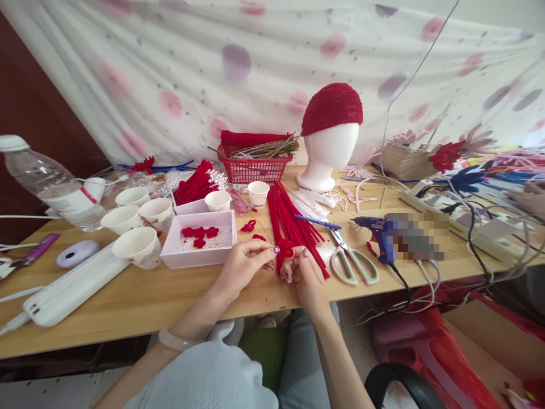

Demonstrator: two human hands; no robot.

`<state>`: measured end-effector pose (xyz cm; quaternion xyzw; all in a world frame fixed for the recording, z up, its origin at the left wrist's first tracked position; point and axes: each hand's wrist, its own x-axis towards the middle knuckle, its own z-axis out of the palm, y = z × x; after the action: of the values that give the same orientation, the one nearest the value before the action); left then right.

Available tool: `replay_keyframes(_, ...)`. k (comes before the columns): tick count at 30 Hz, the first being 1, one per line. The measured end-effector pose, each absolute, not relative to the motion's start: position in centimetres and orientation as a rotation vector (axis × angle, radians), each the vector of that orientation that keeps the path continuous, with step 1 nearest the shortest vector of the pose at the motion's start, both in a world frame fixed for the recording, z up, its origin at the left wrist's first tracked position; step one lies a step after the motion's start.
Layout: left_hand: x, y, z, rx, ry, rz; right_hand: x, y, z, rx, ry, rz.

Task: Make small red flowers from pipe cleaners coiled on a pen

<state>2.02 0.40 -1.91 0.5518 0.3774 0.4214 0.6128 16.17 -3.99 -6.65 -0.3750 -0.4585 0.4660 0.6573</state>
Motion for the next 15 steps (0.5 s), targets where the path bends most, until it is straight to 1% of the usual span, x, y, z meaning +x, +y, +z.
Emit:
replay_keyframes(7, 1.47, 0.56, -2.07, 1.484, 0.879, 1.022, 16.12, -4.32, -6.46, -0.847, -1.093, 1.008)
replay_keyframes(15, 1.62, 0.22, -1.63, 1.189, 0.737, 0.987, 15.86, -4.92, -6.08, -0.966, -1.130, 0.895)
